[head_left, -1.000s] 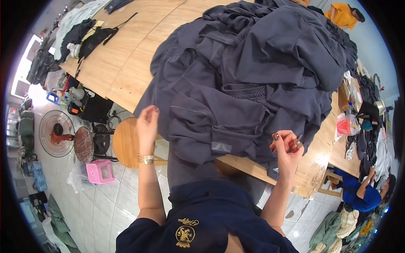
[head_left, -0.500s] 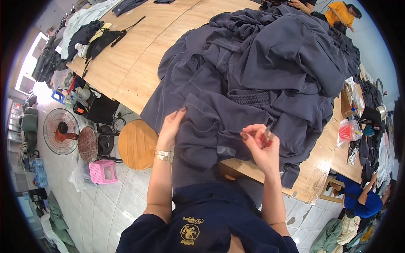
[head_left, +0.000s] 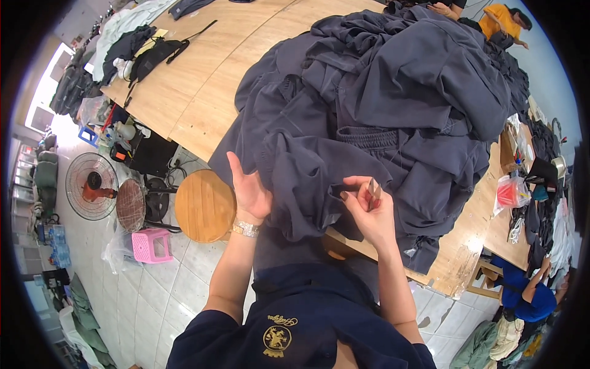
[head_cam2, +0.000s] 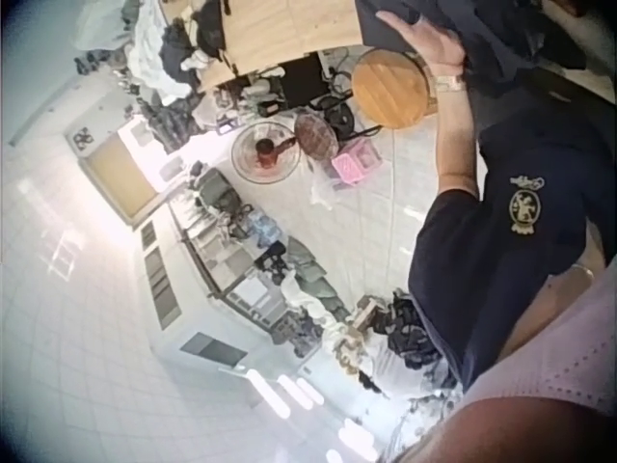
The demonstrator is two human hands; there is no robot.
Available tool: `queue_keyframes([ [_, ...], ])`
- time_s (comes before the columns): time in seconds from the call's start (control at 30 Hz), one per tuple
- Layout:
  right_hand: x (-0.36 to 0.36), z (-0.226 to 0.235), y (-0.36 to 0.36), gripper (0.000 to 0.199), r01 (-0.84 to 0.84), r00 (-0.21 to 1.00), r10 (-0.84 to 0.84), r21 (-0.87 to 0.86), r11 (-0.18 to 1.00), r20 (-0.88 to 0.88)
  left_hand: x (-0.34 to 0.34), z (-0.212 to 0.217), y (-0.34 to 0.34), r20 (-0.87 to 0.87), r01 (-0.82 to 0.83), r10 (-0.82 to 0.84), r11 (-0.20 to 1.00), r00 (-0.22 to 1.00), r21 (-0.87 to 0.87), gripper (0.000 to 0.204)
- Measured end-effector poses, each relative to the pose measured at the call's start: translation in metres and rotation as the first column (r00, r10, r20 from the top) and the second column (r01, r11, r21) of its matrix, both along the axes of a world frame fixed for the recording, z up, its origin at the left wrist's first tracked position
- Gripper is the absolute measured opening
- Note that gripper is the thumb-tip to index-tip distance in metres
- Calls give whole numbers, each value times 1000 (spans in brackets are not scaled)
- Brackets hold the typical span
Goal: Using small scissors to trim loose threads from gray garments in a garment manufacturing setting.
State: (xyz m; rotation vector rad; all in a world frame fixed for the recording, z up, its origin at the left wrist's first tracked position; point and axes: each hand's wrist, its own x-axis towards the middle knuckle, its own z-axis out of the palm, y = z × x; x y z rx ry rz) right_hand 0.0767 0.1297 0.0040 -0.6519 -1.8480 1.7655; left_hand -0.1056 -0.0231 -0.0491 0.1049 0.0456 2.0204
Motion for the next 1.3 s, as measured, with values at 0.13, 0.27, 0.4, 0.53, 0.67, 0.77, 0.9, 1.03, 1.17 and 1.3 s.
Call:
queue_keyframes([
  [0.13, -12, -8, 2, 16, -61, 997, 60, 25, 998, 39, 2, -2, 7, -15, -179, 180, 964, 984, -196, 88],
  [0.27, -35, 5, -15, 23, -130, 979, 93, 201, 971, 183, -3, -10, 3, -17, -162, 161, 979, 987, -126, 78],
  [0.4, -41, -14, -18, 25, -163, 987, 163, -158, 974, -13, -6, -11, -12, -25, -217, 216, 951, 976, -222, 59],
  [0.53, -3, 13, 15, 31, 40, 980, -119, -427, 903, -160, -11, -39, 21, -41, -118, 111, 903, 993, -412, 38],
  [0.67, -14, 16, 13, 28, -53, 967, -98, -565, 823, -234, -3, -17, -15, -705, -660, -7, 345, 709, -667, 40],
  [0.77, 0, 25, 24, 28, -19, 961, -116, -476, 879, -252, 28, 41, 19, -945, -914, -132, 246, 300, -324, 54],
  [0.9, 1, 34, 24, 28, -111, 947, -43, -449, 887, -319, 43, 92, 32, -885, -701, -287, 710, -367, 60, 55],
  [1.03, 4, 28, 34, 29, -149, 932, -7, -400, 904, -362, 42, 88, 43, -844, -624, -328, 781, -425, 10, 39],
  [1.17, -4, 20, 34, 29, 62, 963, -117, -222, 973, -244, 44, 84, 40, -956, -607, -285, 772, -65, -189, 18],
  [1.3, -13, 0, 18, 31, 59, 997, -59, 16, 998, -43, 56, 78, 42, -973, -653, -197, 723, 122, -228, 13],
])
